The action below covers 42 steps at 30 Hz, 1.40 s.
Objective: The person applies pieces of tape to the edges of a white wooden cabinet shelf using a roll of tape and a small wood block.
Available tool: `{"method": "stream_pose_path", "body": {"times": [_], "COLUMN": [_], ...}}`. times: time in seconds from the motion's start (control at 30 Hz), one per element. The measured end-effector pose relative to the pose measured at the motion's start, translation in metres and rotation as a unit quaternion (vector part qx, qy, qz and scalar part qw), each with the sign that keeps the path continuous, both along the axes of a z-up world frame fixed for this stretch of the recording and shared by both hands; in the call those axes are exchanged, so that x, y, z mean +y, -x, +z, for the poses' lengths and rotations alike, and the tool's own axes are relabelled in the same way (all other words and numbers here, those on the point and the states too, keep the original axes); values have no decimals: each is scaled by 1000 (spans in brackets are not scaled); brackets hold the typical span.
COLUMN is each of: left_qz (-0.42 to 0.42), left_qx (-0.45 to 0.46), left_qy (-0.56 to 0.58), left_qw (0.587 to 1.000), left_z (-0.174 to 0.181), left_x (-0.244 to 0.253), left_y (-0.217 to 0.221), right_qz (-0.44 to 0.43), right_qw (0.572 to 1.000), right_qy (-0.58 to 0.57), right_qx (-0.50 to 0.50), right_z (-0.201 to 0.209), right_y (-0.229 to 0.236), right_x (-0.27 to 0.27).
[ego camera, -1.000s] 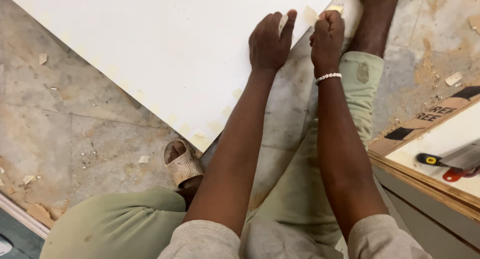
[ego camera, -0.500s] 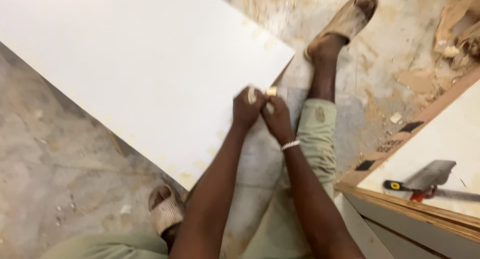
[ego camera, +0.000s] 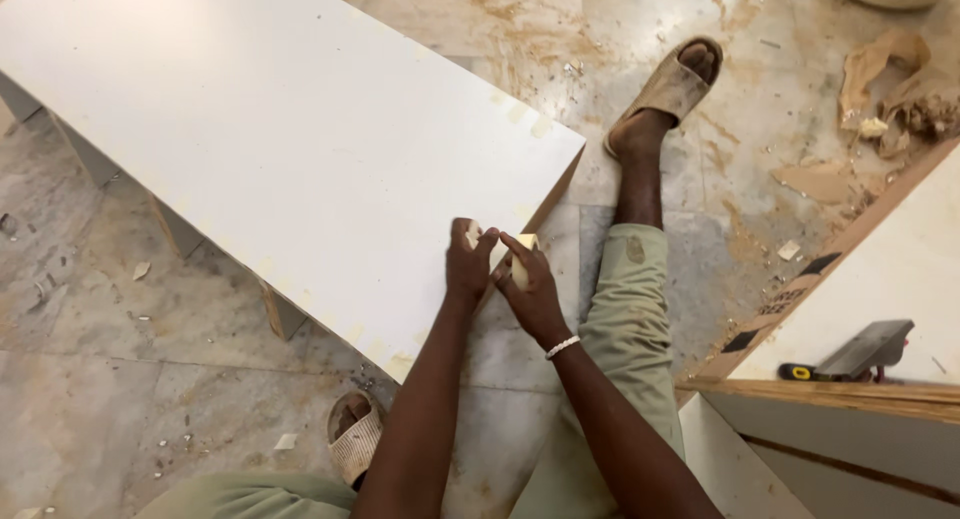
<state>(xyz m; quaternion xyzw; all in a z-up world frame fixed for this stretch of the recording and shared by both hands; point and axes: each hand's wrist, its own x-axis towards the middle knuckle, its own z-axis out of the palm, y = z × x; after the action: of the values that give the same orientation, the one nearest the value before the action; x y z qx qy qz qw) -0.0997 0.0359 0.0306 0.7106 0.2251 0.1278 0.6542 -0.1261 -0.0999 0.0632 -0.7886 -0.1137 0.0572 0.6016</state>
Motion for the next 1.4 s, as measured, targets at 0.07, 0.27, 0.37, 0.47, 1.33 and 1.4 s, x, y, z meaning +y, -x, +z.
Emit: {"method": "stream_pose_path", "body": {"times": [0.07,0.27,0.37,0.47,1.33,1.4], "left_qz": [-23,-98,-108,-103,-33,-30], "left_qx": [1,24,-17,107,33,0], "left_qy": [69,110,60,14,-69,-74], "left_qw": [997,989,992,989,996,997], "left_z": [0,-18,-11,3,12,3], "left_x": [-3,-13,-12,-14,-25,-29], "left_y": [0,7,6,15,21,23], "right_qz": [32,-3,-35,-63,-148,-143], "right_qw": [996,986,977,971,965,958], "right_qy": [42,103,119,149,-99,-126], "right_qx": [-65,-132,-175,-174,191,213], "right_z": [-9,-24,-19,-19,-28,-26], "right_y": [1,7,6,8,31,31], "right_x": [3,9,9,8,18,15]}}
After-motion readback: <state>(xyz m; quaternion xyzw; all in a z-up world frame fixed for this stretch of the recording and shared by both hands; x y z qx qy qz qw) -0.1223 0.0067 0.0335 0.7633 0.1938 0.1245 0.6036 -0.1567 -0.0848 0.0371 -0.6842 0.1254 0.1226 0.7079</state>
